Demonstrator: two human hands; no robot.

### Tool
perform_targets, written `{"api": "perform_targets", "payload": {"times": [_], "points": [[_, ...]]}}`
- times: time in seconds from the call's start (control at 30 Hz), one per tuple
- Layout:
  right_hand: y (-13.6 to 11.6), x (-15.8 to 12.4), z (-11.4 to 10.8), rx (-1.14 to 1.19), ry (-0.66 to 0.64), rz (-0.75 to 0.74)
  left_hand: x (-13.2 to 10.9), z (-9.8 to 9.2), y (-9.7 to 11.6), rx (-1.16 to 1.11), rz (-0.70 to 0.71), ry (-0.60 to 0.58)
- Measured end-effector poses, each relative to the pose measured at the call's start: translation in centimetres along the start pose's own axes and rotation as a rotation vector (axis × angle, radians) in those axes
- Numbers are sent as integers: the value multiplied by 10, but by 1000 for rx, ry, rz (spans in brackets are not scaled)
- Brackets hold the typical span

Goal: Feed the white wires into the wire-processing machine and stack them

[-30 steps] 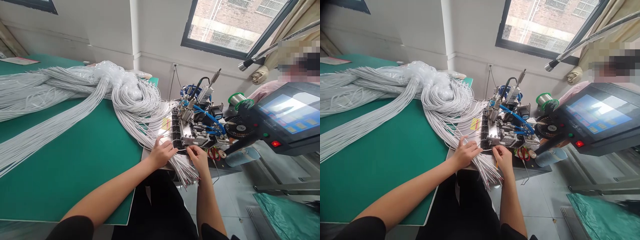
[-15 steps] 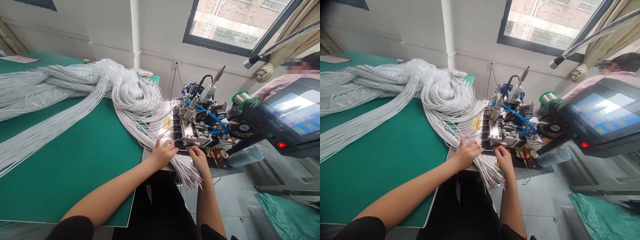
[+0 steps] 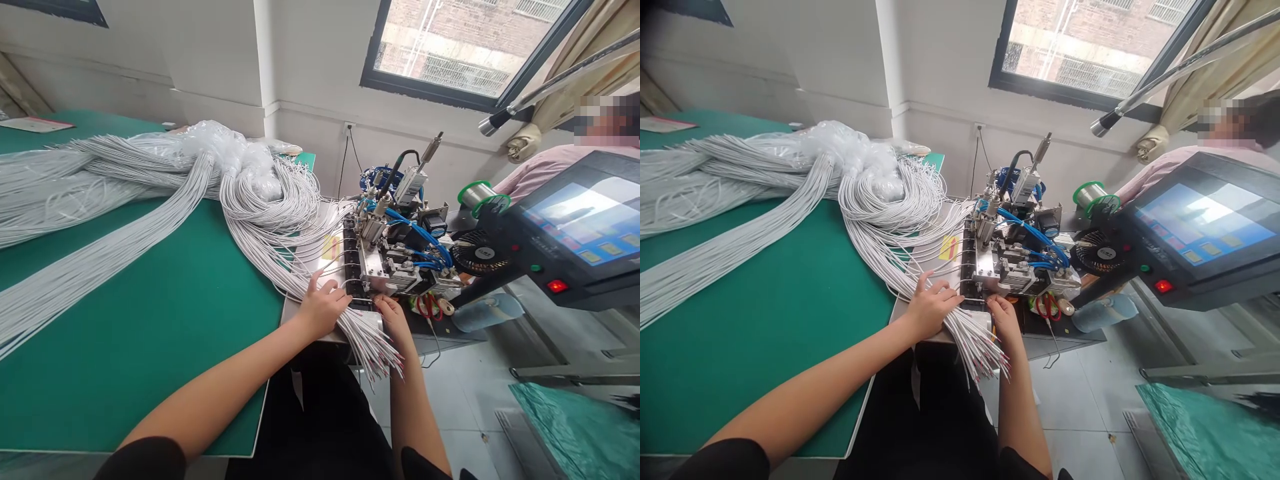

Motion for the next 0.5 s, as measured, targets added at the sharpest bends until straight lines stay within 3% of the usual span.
{"api": "perform_targets", "payload": {"times": [0.27, 0.5], "points": [[12, -7, -3, 119, 2, 37, -2, 0, 0, -16, 7, -6], [14, -18, -35, -43, 81, -55, -5, 0, 1, -61, 48, 53]]}}
Point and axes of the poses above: each hand's wrist, its own x-axis towards the middle knuckle, its own z-axis out of the palm, y = z × x, the point moved 9 cm from there along x, towards the middle knuckle, and after that the axes turned 9 degrees about -x, right-handed, at the moved point
